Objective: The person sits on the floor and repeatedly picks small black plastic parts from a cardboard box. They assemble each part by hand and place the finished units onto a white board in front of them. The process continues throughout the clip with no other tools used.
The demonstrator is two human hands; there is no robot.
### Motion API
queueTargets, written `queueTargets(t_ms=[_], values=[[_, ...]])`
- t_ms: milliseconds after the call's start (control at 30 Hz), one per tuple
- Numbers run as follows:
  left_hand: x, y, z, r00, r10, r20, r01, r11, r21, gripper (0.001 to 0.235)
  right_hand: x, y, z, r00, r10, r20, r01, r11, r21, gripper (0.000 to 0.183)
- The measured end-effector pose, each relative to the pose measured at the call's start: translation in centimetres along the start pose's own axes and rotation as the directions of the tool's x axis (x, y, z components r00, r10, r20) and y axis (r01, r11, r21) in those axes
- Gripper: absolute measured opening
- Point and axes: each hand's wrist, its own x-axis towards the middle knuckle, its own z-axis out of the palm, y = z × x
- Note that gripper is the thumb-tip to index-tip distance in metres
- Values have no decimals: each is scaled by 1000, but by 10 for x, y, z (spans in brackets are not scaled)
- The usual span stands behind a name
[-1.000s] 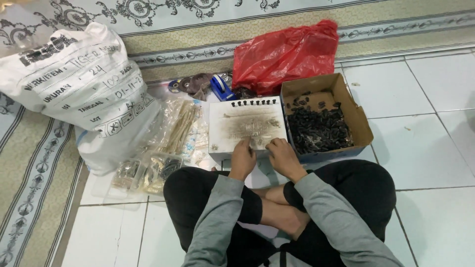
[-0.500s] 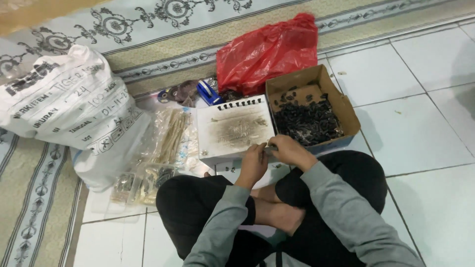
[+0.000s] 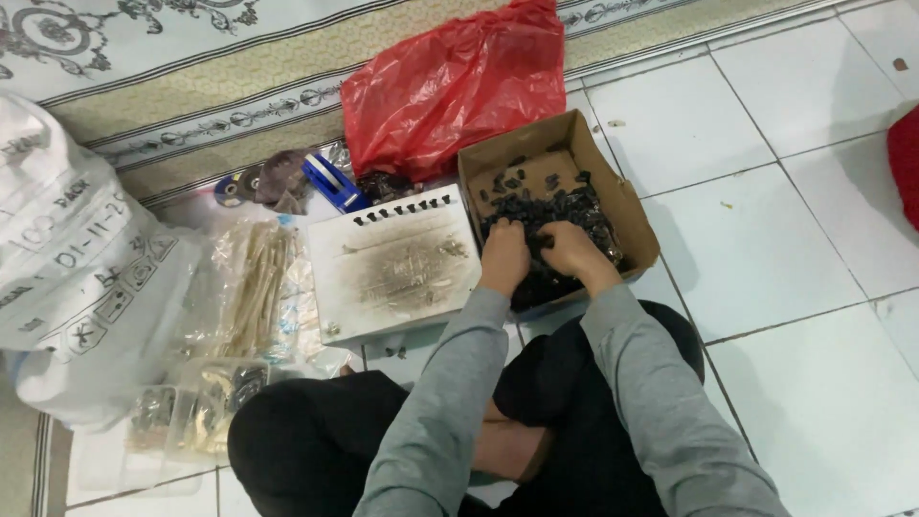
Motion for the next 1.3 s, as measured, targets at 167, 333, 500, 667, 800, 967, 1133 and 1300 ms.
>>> queueTargets(t_ms=[167,333,500,667,800,967,1133,1300], values=[[35,-5,37,999,-18,-48,22,996,89,7,17,-13,-5,998,56,-17,-55,998,24,48],[62,-10,83,999,-18,-29,24,977,213,16,44,6,5,994,113,-6,-112,992,49,55],[63,-11,99,996,66,-65,-37,929,367,20,40,4,6,985,170,-8,-169,984,47,58],[57,-4,79,999,-44,11,41,982,186,10,31,-9,-3,985,167,-52,-163,984,76,50],[44,2,33,950,-195,244,281,874,-396,19,41,11,0,980,169,-108,-151,976,156,38],[32,-4,35,880,-304,365,471,655,-590,28,31,8,1,975,210,-77,-187,955,231,32],[18,5,29,889,-312,336,458,634,-623,23,40,23,8,975,202,-94,-165,939,302,29],[0,6,46,928,-256,272,362,794,-488,25,44,46,20,970,243,-12,-239,960,143,45]])
